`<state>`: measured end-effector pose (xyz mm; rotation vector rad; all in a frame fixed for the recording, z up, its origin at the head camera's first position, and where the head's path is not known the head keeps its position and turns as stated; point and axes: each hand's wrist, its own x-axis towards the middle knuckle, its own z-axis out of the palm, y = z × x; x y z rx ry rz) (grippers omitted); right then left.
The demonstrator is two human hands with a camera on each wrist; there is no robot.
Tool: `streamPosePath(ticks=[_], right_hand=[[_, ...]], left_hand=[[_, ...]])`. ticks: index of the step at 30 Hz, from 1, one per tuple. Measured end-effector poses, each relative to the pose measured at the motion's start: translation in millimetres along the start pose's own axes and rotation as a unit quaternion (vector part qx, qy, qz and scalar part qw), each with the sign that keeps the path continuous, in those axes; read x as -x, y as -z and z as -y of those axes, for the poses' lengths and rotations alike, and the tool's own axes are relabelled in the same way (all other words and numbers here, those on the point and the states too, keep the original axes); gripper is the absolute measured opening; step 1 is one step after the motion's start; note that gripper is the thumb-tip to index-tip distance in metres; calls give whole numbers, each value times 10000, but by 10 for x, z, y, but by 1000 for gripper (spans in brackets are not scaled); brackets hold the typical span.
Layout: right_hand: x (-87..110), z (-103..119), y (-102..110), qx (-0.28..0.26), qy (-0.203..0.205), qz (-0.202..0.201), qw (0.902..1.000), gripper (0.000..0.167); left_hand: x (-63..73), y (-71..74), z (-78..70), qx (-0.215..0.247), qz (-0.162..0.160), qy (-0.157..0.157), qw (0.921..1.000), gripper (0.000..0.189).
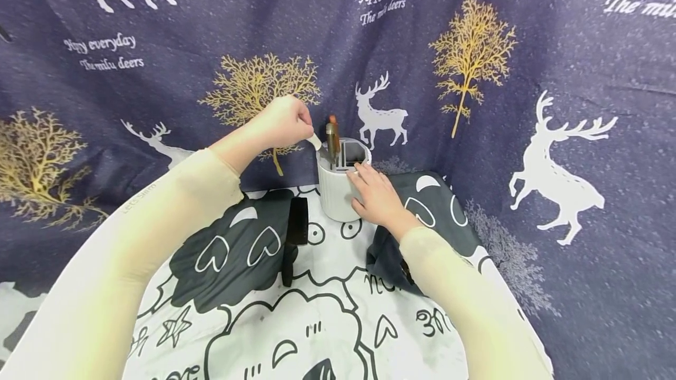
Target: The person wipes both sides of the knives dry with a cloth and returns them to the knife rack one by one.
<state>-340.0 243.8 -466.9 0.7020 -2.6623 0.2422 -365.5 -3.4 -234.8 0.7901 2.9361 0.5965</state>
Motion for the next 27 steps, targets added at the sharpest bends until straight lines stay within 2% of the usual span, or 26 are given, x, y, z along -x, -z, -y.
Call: streamPosePath(ticks=[5,8,12,17,20,22,27], right_hand=[[-25,4,29,-62,-105,32,9999,67],[-21,13,38,-96,-196,120,9997,66],[-16,16,36,-77,-272,215,9994,66],[-28,33,27,-80,-288,201,9994,66],[-25,40,30,-69,-294,181,9994,66],[-22,46,32,-113,-315,175,9993,67],[-24,60,21,-164,-359,174,9991,66]], left_hand=[[-121,-73,-67,-117,-84,151,9998,34],[-179,-120,-93,-340,-113,185,9992,37],[-238,-180,-121,-671,-120,193,9975,38],[-275,-235,-135,-725,-50,287,9969,34],[-300,-289,-123,-627,-198,335,9973,23],[-318,-349,-99,-525,-408,338,9972,18],[-376,-560,11,-134,-917,237,9954,20]])
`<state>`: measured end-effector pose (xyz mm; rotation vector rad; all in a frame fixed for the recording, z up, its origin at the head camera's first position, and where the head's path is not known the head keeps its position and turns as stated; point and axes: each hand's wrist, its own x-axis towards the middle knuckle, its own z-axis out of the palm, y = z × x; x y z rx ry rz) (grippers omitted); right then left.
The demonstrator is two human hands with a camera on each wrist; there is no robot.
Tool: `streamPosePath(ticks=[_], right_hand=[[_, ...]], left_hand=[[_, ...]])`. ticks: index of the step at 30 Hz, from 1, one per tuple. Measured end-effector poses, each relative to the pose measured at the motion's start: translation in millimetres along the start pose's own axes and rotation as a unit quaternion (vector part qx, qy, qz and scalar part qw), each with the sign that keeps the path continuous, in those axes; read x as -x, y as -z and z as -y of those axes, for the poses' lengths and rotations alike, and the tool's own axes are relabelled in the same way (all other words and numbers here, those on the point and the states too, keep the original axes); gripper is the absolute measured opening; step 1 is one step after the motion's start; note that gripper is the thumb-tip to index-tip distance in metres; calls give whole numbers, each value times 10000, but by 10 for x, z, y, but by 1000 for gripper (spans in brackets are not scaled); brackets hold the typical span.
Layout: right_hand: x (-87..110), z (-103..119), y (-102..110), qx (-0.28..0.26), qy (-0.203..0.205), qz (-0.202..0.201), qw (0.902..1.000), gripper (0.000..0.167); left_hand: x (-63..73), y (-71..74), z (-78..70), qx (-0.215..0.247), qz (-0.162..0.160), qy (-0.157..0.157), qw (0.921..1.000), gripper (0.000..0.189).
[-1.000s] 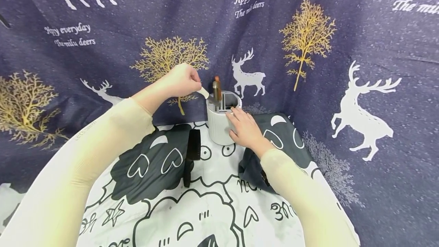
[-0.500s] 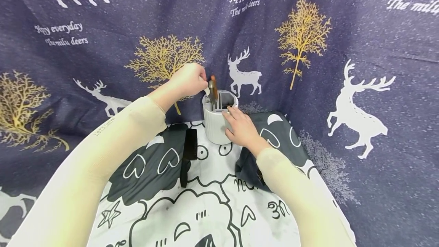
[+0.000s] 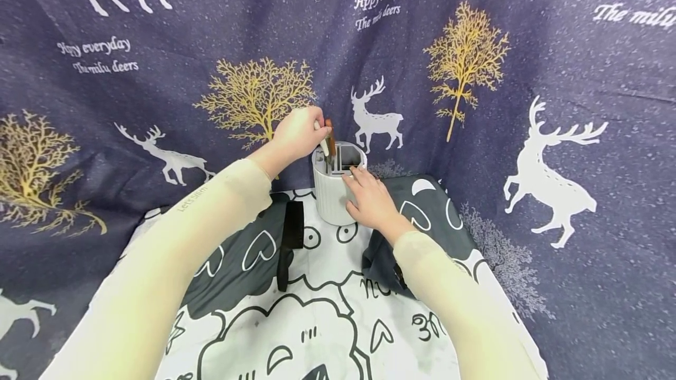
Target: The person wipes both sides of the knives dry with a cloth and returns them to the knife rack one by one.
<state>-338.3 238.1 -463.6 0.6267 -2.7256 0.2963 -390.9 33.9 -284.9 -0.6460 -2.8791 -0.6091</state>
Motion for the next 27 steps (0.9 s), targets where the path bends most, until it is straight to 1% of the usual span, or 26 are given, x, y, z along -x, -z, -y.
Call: streamPosePath(ticks=[2,5,9,10,13,16,19,21,23,27], right_hand=[[0,7,-20,7,-4,19,10000,66],[0,22,-34,-7,-13,57,10000,65],[9,36,-7,7,-18,58,10000,65],[11,35,2,28,-23,50,10000,65],[19,26,23,30,-31,20,10000,66],[22,16,18,1,-77,23,10000,65],[18,10,-1,0,-73,-8,10000,65],[14,11,-16,-4,-78,-2,10000,65],[12,10,-27,10,-79,18,10000,65],[4,7,-15,42,-96,6,9999,65]], left_hand=[[-1,-102,58,169,-135,-11,9998,20],[21,-231,130,537,-247,17,9982,20],[56,-355,160,818,-421,-165,9956,16],[60,-379,155,773,-489,-259,9955,15],[80,-441,126,390,-654,-504,9958,13],[87,-524,125,-108,-746,-652,9950,16],[92,-611,160,-364,-805,-743,9933,18],[92,-665,194,-394,-856,-810,9922,19],[94,-702,224,-320,-895,-862,9917,19],[80,-724,251,-146,-921,-952,9911,20]])
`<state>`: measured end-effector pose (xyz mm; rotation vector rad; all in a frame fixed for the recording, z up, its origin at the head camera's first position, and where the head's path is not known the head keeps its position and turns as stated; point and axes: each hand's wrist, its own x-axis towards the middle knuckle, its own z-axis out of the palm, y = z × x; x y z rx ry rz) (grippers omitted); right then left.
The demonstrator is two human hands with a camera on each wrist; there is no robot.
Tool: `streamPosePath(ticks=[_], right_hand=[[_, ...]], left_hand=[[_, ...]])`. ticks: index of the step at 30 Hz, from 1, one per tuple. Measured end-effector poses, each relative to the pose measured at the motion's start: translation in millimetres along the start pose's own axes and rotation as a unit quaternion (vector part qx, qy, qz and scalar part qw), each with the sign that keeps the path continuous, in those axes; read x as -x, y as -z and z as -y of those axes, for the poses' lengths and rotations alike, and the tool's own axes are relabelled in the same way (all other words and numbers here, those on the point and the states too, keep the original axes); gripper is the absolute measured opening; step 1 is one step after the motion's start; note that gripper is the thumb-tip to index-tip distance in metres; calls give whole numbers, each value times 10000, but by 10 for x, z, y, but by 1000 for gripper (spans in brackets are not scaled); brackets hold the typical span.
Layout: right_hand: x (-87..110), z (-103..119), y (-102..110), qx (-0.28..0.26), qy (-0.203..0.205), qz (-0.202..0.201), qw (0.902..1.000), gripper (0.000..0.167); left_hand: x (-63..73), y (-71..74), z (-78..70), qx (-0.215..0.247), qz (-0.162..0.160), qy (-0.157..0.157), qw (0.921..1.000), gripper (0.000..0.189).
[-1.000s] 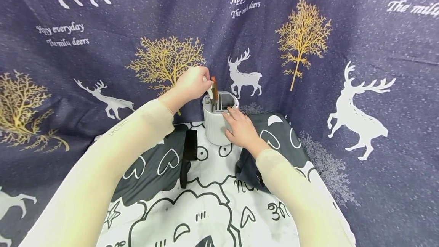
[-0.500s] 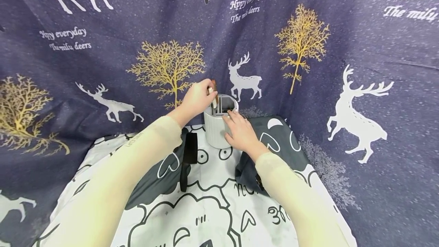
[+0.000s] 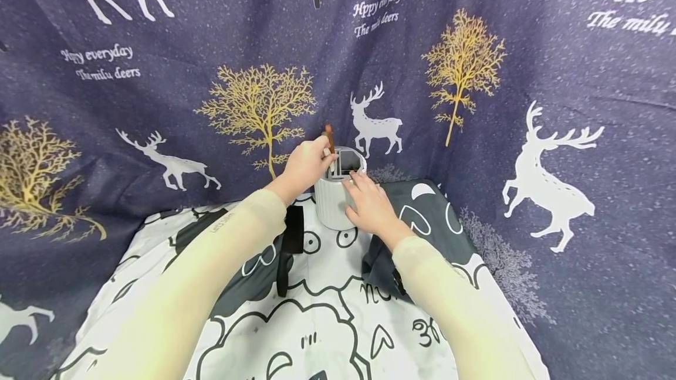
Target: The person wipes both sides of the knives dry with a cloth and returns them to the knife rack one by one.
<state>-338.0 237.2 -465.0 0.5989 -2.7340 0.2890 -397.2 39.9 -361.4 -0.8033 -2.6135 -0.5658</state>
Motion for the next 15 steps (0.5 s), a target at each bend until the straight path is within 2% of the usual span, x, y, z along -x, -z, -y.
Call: streamPosePath(ticks=[7,11,15], right_hand=[[-8,6,28,9,-8,24,10000,66],[-4,0,33,29,28,34,10000,66],[-1,2,22,12,77,6,10000,66]], left_hand=[[-13,20,27,254,83,-1,9996,24],[-2,28,35,187,265,-79,9994,31],[3,42,43,33,278,-117,9995,35]])
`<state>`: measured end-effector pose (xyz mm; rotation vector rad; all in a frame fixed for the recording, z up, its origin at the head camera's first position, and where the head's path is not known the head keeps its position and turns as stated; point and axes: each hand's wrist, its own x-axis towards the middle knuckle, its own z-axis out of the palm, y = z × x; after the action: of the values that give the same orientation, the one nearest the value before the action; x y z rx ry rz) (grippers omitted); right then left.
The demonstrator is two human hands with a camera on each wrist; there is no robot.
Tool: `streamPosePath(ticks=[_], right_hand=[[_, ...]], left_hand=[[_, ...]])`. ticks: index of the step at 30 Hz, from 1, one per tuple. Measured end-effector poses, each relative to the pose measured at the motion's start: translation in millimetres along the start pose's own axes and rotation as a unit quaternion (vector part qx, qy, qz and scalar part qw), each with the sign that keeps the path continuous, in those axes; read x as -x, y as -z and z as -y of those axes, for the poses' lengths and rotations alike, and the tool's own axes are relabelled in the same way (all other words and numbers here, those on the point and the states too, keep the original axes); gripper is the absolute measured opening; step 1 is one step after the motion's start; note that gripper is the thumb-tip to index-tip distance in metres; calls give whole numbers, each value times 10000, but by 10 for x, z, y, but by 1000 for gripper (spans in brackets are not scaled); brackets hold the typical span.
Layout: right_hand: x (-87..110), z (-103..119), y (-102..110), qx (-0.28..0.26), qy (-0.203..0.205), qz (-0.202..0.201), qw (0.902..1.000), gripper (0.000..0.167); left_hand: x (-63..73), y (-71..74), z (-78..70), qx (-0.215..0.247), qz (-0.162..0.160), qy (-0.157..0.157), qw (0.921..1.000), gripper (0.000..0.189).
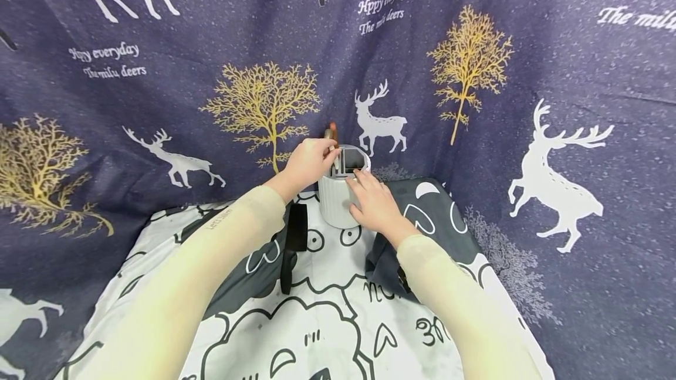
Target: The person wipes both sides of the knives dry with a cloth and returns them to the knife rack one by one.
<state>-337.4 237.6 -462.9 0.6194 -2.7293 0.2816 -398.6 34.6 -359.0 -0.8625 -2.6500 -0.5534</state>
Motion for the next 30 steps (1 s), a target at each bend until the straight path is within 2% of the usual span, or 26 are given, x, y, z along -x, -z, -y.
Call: streamPosePath(ticks=[5,10,19,22,30], right_hand=[[12,-14,6,49,18,7,10000,67],[21,-16,20,68,12,54,10000,67],[5,-28,37,115,68,93,9999,66],[-17,-15,52,98,104,123,9998,66],[31,20,178,-152,-37,348,9993,66]], left_hand=[[-9,13,-18,-67,-48,49,10000,35],[-4,38,-45,-139,56,171,9997,35],[27,93,-73,17,134,232,9996,37],[62,135,-65,77,146,226,9996,37],[203,226,-51,273,438,283,9983,41]])
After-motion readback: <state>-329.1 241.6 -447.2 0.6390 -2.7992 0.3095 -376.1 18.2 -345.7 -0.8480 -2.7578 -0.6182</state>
